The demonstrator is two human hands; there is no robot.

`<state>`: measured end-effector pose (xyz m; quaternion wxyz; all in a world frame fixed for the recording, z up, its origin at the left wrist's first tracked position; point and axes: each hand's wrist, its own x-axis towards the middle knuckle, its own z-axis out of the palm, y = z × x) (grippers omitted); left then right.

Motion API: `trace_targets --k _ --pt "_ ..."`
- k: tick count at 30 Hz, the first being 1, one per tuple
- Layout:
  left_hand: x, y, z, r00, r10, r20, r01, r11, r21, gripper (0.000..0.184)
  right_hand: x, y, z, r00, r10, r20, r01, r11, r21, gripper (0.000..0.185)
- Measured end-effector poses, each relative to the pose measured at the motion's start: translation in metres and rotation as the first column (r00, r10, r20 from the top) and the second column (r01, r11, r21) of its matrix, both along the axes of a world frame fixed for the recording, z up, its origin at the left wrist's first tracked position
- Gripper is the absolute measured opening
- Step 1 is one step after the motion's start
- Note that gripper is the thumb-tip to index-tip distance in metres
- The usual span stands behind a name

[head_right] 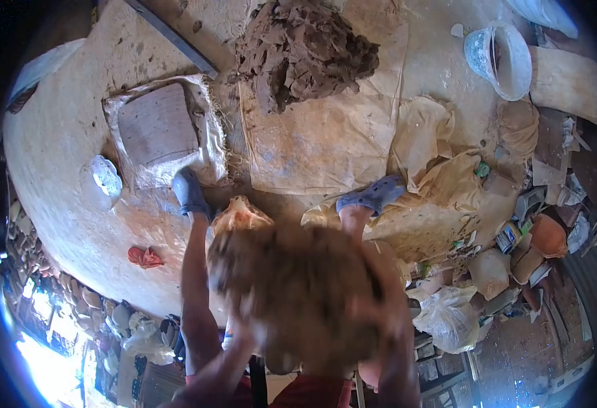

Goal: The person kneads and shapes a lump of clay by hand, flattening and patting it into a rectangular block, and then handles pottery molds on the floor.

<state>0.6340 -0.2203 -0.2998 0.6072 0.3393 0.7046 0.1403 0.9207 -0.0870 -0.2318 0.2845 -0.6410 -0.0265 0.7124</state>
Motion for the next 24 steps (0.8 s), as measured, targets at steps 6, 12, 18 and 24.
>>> trace_targets --k 6,12,18,24 --pt "0.039 0.161 -0.282 0.810 -0.219 -0.544 -0.028 0.912 -0.409 0.089 0.067 0.041 -0.287 0.171 0.500 0.849 -0.450 0.806 -0.384 0.083" --pt "0.059 0.245 -0.276 0.977 -0.165 -0.134 0.151 0.983 -0.106 0.080 0.069 0.075 -0.328 0.422 0.467 0.777 -0.585 0.795 -0.160 0.078" --pt "0.090 0.226 -0.366 0.804 -0.499 -0.322 0.492 0.864 -0.109 0.087 0.029 0.062 -0.345 0.650 0.554 0.520 -0.575 0.806 -0.139 0.092" --pt "0.067 0.153 -0.234 0.849 -0.346 -0.399 0.460 0.856 0.236 0.089 -0.010 -0.034 -0.272 0.483 0.356 0.800 -0.611 0.791 0.017 0.091"
